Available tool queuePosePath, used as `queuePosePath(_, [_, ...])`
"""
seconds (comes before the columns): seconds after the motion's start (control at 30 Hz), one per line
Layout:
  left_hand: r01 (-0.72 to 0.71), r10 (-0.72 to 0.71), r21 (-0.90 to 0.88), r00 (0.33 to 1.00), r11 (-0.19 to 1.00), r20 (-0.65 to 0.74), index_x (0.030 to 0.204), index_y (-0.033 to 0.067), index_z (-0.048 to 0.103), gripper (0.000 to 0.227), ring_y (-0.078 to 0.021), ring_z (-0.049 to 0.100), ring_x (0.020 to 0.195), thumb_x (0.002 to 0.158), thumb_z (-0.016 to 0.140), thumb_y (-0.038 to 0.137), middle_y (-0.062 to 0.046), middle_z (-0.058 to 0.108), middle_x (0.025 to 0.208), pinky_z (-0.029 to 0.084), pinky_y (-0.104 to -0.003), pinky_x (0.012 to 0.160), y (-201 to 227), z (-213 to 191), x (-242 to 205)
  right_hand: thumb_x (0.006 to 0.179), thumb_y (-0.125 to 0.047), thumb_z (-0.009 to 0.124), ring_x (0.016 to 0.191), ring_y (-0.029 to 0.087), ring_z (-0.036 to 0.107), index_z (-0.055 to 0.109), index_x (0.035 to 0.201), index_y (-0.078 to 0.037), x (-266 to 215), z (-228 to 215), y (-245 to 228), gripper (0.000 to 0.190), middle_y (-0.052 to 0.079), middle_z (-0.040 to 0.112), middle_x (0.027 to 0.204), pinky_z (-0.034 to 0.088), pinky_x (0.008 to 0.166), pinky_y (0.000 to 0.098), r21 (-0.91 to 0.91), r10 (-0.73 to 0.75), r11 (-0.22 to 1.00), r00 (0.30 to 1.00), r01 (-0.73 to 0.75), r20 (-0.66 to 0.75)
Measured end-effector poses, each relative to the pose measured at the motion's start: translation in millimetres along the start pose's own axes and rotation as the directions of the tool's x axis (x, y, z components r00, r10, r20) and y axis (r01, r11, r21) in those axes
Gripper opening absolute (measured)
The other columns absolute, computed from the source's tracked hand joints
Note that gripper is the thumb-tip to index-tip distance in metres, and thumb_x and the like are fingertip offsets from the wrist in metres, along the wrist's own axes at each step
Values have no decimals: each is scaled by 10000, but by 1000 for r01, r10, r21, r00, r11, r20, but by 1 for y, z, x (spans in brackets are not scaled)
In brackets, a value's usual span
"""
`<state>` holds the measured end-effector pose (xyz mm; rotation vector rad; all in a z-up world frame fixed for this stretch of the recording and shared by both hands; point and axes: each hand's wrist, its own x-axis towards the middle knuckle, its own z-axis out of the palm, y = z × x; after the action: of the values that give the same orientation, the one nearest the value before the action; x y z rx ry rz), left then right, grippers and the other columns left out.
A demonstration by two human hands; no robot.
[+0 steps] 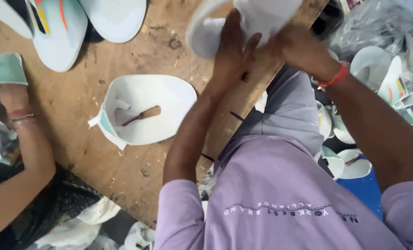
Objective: The worker is assembling and inspecting the upper components of athletic shoes at a manufacturing workbench.
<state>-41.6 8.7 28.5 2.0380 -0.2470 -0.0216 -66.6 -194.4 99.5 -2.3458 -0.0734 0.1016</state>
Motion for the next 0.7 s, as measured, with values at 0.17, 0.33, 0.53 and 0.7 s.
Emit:
queuePosePath(0.17, [-527,517,502,838,685,174,1417,-37,465,697,-480,511,1306,921,688,398,-298,548,1397,385,-557,1111,-51,-10,12,986,-182,618,853,344,692,664,1177,-40,-30,17,-41,242,174,707,975,539,744,471,-220,-370,823,788,524,492])
queuePosePath(0.33, [-339,254,321,927,884,278,1480,94,502,539,-434,581,1333,957,604,172,-239,619,1408,458,-506,1185,-43,-26,31,914,-52,585,1210,342,647,626,1355,1,38,26,-19,446,183,677,1294,508,1072,465,-382,-637,657,750,649,179])
queuePosePath(0.53, [-326,240,317,929,891,280,1466,17,471,704,-478,539,1275,854,726,253,-278,590,1371,439,-541,1084,-17,-34,28,1030,-135,619,1219,368,641,693,1280,-53,64,48,19,274,182,686,1299,505,1082,471,-342,-438,809,878,479,193])
queuePosePath(0.7, [-322,237,300,928,898,288,1449,17,504,660,-468,504,1336,833,667,188,-279,569,1405,412,-516,1125,-51,-31,37,1083,-170,605,1218,402,643,685,1310,-30,54,40,17,279,207,689,1271,515,1049,472,-199,-627,756,778,623,53])
